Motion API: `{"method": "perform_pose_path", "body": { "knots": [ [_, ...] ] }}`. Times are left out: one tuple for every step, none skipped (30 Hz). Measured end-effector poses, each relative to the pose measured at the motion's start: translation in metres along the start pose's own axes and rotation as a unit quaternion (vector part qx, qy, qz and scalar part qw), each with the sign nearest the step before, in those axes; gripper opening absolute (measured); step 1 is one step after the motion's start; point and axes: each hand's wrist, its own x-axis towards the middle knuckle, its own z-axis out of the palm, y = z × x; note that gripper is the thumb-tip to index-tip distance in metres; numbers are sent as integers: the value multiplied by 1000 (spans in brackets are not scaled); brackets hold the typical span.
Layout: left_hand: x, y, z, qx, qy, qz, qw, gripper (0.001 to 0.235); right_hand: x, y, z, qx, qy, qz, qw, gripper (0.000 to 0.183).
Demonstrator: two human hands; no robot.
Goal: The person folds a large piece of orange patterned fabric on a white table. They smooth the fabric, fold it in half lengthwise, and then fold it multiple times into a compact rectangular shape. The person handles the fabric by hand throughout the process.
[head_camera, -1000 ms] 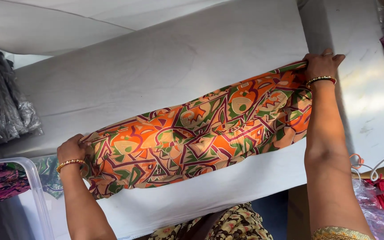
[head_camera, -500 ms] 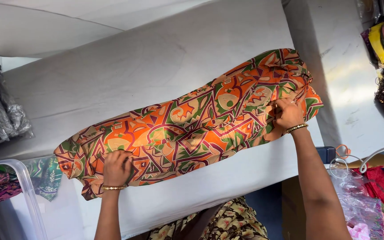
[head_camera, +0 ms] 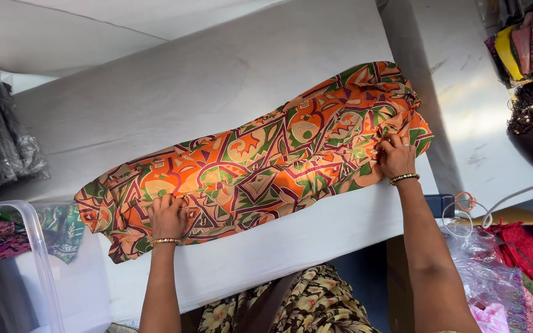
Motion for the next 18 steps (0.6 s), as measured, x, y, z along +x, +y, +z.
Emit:
{"method": "perform_pose_path", "body": {
  "knots": [
    [-3, 1, -2, 0, 1, 0, 1000, 20, 2, -1, -1, 0, 1, 0, 1000, 23],
    [-6, 2, -4, -9, 47, 63, 997, 18, 4, -2, -3, 14, 7, -2, 1000, 29],
    [-10, 4, -5, -17, 94, 126, 987, 15, 7, -3, -4, 29, 13, -4, 999, 37],
    [-10, -5, 6, -16, 95, 126, 987, 15, 10, -5, -7, 30, 14, -4, 999, 37],
    [-11, -14, 17, -43, 56, 126, 990, 16, 14, -8, -10, 56, 0, -22, 998, 46],
    [-13, -23, 27, -69, 17, 125, 990, 18, 17, -12, -12, 83, -15, -39, 996, 55],
    [-13, -18, 17, -68, 17, 125, 990, 18, 22, -17, -20, 84, -14, -39, 996, 55],
    [-13, -12, 7, -69, -50, 64, 994, 29, 27, -22, -28, 87, -39, -44, 994, 59],
    [-13, -7, -4, -70, -117, 2, 991, 40, 33, -27, -36, 89, -64, -50, 993, 64],
    [-13, 0, -17, -70, -116, 1, 991, 40, 36, -26, -39, 90, -63, -51, 993, 64],
    [-13, 7, -30, -61, -132, -26, 989, 55, 39, -26, -42, 62, -129, -5, 990, 70],
    [-13, 13, -44, -53, -148, -54, 986, 71, 42, -25, -46, 34, -194, 40, 980, 76],
    [-15, -3, -37, -53, -146, -56, 986, 71, 39, -11, -36, 34, -194, 39, 980, 76],
    [-17, -19, -31, 1, -141, -57, 988, 64, 37, 3, -26, 8, -179, 37, 983, 71],
    [-19, -35, -24, 54, -136, -57, 988, 58, 35, 16, -16, -19, -164, 36, 986, 67],
    [-23, -48, -22, 53, -135, -59, 988, 58, 31, 29, -8, -19, -164, 34, 986, 67],
    [-28, -62, -20, 114, -125, -75, 983, 58, 29, 41, 0, -54, -144, 29, 988, 55],
    [-32, -75, -18, 175, -114, -91, 974, 58, 25, 53, 7, -89, -124, 24, 988, 44]
  ]
}}
